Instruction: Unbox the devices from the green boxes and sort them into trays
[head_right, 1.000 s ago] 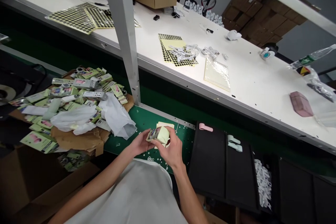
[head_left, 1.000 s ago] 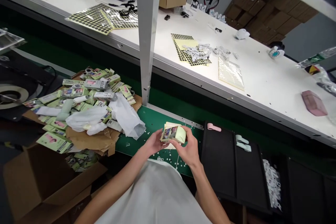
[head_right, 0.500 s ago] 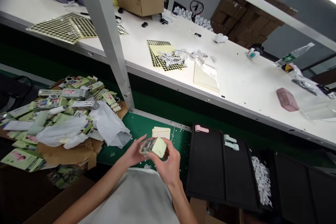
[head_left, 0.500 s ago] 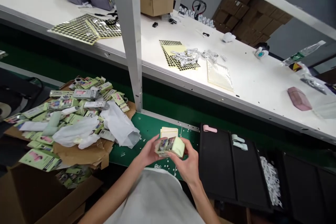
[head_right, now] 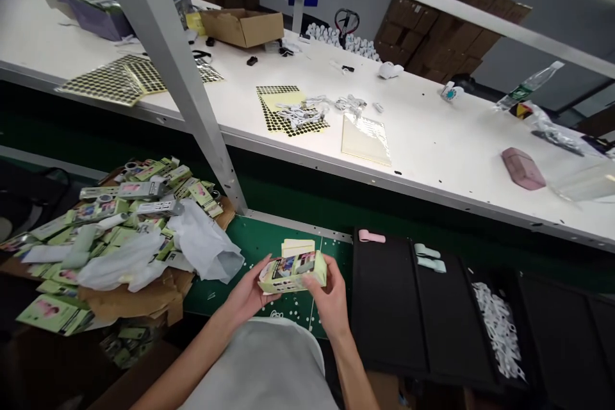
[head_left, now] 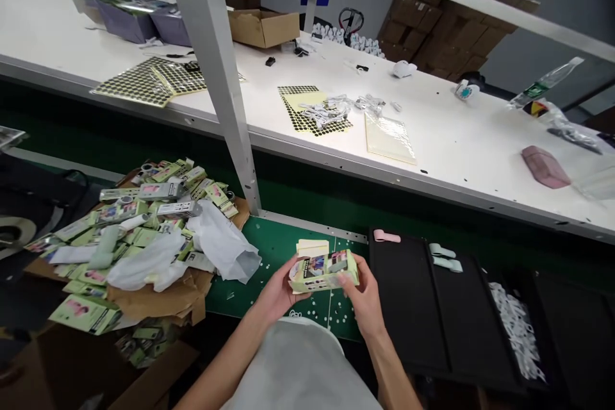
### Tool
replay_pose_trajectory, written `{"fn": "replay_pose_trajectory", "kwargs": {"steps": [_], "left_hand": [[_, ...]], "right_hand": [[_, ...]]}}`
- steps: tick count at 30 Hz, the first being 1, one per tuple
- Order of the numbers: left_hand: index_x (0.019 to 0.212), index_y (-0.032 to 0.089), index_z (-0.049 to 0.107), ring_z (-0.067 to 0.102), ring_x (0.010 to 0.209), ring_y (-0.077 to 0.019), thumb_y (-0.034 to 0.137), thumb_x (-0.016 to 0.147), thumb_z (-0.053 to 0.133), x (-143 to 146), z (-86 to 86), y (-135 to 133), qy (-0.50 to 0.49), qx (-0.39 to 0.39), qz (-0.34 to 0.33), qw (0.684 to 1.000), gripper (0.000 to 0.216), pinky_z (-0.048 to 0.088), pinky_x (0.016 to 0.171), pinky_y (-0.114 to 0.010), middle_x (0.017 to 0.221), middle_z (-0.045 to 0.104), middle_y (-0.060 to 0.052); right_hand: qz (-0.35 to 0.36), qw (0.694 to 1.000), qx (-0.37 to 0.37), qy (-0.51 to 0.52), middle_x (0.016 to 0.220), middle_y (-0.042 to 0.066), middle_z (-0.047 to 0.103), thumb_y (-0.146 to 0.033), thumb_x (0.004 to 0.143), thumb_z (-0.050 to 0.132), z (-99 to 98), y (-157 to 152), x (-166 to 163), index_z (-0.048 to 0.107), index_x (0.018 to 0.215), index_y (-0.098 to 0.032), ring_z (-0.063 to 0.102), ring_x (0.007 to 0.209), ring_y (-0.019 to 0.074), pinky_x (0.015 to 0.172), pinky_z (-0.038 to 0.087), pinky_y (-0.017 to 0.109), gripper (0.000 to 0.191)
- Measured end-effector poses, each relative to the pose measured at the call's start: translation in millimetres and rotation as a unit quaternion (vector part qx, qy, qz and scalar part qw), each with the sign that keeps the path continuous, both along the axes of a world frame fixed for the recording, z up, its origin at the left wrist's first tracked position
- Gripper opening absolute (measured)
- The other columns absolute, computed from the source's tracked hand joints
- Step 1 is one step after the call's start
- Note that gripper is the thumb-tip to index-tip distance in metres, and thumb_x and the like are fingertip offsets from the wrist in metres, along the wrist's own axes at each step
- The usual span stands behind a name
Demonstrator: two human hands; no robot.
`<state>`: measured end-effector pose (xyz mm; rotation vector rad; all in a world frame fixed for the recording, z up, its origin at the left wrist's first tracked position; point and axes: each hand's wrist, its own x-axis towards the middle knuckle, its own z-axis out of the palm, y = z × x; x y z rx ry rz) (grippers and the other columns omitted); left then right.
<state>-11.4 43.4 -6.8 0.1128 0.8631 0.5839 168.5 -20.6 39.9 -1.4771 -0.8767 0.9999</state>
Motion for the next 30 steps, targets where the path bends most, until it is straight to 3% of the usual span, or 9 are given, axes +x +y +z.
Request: {"fn": "replay_pose_trajectory", "kwargs": {"steps": [4, 7, 11, 18, 25, 30], "left_hand": [[0.112, 0.013, 0.073, 0.073, 0.095, -0.0266, 0.044, 0.083, 0.077, -1.3, 23.5, -1.8, 0.047, 0.100, 0.011, 0.994, 0.042, 0.061, 0.068, -0.030, 0.112, 0.075, -0.014], [0.115, 0.016, 0.072, 0.073, 0.094, -0.0283, 0.047, 0.081, 0.079, -3.1, 30.2, -1.5, 0.056, 0.137, -0.025, 0.989, 0.046, 0.063, 0.068, -0.034, 0.116, 0.074, -0.013], [0.112, 0.015, 0.072, 0.073, 0.097, -0.0287, 0.035, 0.075, 0.086, -9.1, 23.7, 0.1, 0.044, 0.113, -0.080, 0.989, 0.044, 0.063, 0.075, -0.037, 0.111, 0.075, -0.015], [0.115, 0.013, 0.069, 0.069, 0.104, -0.0279, 0.022, 0.073, 0.082, -20.3, 7.4, -2.6, -0.019, 0.078, -0.071, 0.994, 0.045, 0.060, 0.088, -0.038, 0.114, 0.072, -0.015], [0.088, 0.019, 0.062, 0.069, 0.086, -0.0239, 0.014, 0.061, 0.070, -24.2, 12.3, -1.1, -0.010, 0.123, -0.129, 0.984, 0.028, 0.061, 0.080, -0.042, 0.093, 0.071, -0.005], [0.085, 0.021, 0.059, 0.068, 0.085, -0.0222, 0.012, 0.062, 0.068, -26.2, 12.8, -1.5, 0.008, 0.152, -0.151, 0.977, 0.027, 0.060, 0.073, -0.036, 0.092, 0.068, -0.004]], "right_hand": [[-0.041, 0.998, -0.001, 0.057, 0.096, 0.008, 0.073, -0.057, 0.086, 0.068, -14.8, -4.7, 6.9, 0.064, 0.122, -0.020, 0.065, 0.070, 0.0200, 0.051, 0.050, 0.026, 0.052], [-0.032, 0.998, 0.038, 0.031, 0.098, 0.008, 0.072, -0.056, 0.085, 0.070, -10.4, -10.8, 4.5, 0.061, 0.121, -0.021, 0.068, 0.076, 0.0214, 0.056, 0.053, 0.027, 0.051], [0.019, 0.996, 0.082, -0.024, 0.103, 0.007, 0.071, -0.049, 0.082, 0.075, 3.9, -17.0, 3.6, 0.060, 0.121, -0.023, 0.070, 0.089, 0.0236, 0.073, 0.059, 0.033, 0.049], [0.015, 0.995, 0.096, -0.007, 0.105, 0.007, 0.071, -0.046, 0.084, 0.073, -7.1, -22.5, 14.7, 0.058, 0.125, -0.024, 0.070, 0.087, 0.0236, 0.069, 0.059, 0.033, 0.049], [0.118, 0.991, 0.053, -0.033, 0.115, 0.009, 0.071, -0.042, 0.079, 0.080, 0.8, -23.1, 16.7, 0.063, 0.119, -0.025, 0.070, 0.098, 0.0253, 0.079, 0.060, 0.034, 0.046], [0.119, 0.989, 0.054, -0.066, 0.114, 0.009, 0.072, -0.039, 0.077, 0.081, 4.7, -24.3, 14.4, 0.066, 0.115, -0.024, 0.071, 0.097, 0.0258, 0.080, 0.061, 0.035, 0.043]]}}
